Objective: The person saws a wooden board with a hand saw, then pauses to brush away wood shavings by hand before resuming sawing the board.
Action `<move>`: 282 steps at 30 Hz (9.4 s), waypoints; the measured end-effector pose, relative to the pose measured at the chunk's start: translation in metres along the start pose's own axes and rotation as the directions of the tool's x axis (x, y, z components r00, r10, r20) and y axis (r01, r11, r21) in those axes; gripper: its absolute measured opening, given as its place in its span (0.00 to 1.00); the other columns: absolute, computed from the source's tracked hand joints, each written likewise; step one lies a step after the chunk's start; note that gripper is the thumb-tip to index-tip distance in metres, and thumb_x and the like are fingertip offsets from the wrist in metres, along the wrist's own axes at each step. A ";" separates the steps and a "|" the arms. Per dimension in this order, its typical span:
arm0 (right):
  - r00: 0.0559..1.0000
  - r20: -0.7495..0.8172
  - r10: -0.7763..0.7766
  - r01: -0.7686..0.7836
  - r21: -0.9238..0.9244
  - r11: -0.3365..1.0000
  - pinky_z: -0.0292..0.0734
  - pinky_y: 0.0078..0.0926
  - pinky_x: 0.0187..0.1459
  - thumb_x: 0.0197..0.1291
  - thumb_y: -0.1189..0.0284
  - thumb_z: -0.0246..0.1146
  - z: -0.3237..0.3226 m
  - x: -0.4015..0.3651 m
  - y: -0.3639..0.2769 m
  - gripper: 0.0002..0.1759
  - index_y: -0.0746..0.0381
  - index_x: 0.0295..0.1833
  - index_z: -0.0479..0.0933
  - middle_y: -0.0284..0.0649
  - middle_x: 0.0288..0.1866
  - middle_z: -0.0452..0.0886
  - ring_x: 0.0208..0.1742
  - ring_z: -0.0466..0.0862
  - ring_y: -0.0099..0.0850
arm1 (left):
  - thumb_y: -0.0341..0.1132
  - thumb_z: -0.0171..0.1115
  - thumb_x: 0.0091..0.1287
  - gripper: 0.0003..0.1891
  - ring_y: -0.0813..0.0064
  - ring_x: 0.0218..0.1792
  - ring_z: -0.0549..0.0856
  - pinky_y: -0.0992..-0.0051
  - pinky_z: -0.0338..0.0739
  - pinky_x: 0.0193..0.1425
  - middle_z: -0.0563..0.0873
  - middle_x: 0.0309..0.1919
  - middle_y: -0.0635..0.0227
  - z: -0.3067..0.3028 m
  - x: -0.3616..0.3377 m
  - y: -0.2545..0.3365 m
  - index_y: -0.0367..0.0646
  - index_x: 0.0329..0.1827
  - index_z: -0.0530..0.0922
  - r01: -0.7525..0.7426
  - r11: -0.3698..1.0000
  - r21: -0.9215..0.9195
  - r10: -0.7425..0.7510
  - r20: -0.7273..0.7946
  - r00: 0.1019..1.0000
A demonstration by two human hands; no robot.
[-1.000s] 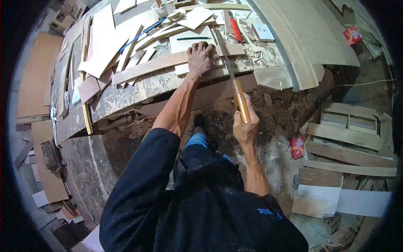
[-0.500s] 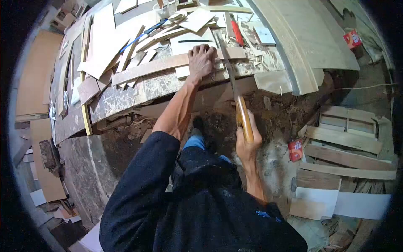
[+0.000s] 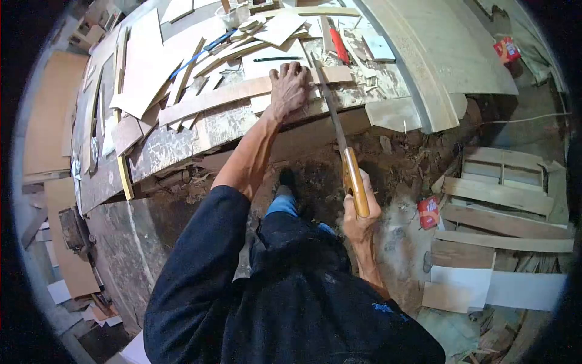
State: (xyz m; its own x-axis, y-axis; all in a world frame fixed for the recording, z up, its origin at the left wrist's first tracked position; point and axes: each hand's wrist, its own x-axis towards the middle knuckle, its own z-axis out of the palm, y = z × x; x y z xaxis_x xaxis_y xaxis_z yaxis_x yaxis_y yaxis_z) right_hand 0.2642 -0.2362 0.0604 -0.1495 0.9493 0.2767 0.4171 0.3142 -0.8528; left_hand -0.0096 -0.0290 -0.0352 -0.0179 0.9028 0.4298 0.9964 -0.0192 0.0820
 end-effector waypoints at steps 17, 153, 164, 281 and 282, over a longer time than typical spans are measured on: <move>1.000 0.015 0.028 -0.028 0.042 0.999 0.78 0.31 0.50 0.57 0.84 0.52 0.006 0.011 0.004 0.30 0.63 0.68 0.69 0.50 0.57 0.80 0.50 0.84 0.37 | 0.58 0.59 0.62 0.28 0.57 0.59 0.70 0.52 0.63 0.60 0.72 0.57 0.60 0.011 0.008 -0.006 0.49 0.58 0.72 0.060 0.991 -0.118 -0.055 0.051 0.997; 0.988 0.005 0.153 -0.153 0.020 0.988 0.80 0.32 0.42 0.57 0.81 0.55 0.018 0.016 0.010 0.31 0.63 0.69 0.69 0.54 0.51 0.82 0.42 0.85 0.39 | 0.57 0.59 0.63 0.26 0.56 0.58 0.70 0.52 0.64 0.58 0.72 0.55 0.57 -0.008 0.007 -0.004 0.48 0.56 0.73 0.025 0.983 -0.183 -0.022 0.020 1.000; 0.994 -0.036 0.107 -0.106 0.040 0.994 0.79 0.24 0.42 0.56 0.83 0.56 0.012 -0.004 0.007 0.31 0.62 0.68 0.71 0.46 0.55 0.82 0.39 0.83 0.27 | 0.51 0.60 0.63 0.26 0.60 0.58 0.70 0.53 0.64 0.57 0.72 0.55 0.64 -0.004 0.006 -0.001 0.49 0.59 0.71 0.058 0.982 -0.179 -0.062 -0.017 0.998; 0.995 0.078 0.062 -0.071 0.122 0.990 0.74 0.31 0.60 0.58 0.83 0.54 0.019 0.054 0.003 0.30 0.66 0.69 0.68 0.51 0.63 0.78 0.62 0.79 0.39 | 0.46 0.56 0.65 0.25 0.59 0.62 0.68 0.52 0.62 0.62 0.71 0.62 0.63 0.012 0.007 -0.001 0.50 0.64 0.70 0.010 0.990 -0.143 -0.016 -0.042 0.999; 0.996 0.080 0.045 -0.055 0.129 0.990 0.76 0.31 0.58 0.58 0.84 0.54 0.027 0.066 0.007 0.30 0.66 0.69 0.68 0.52 0.62 0.78 0.60 0.81 0.40 | 0.46 0.57 0.65 0.24 0.59 0.62 0.69 0.52 0.62 0.62 0.71 0.61 0.63 0.011 0.007 -0.002 0.50 0.63 0.70 0.009 0.993 -0.121 -0.014 -0.039 0.999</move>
State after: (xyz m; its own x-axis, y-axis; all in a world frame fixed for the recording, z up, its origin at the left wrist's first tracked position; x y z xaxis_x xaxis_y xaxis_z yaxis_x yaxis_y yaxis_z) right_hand 0.2333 -0.1719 0.0605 -0.2014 0.9585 0.2016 0.3057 0.2571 -0.9168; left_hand -0.0109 -0.0183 -0.0420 -0.0346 0.8856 0.4631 0.9790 -0.0632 0.1940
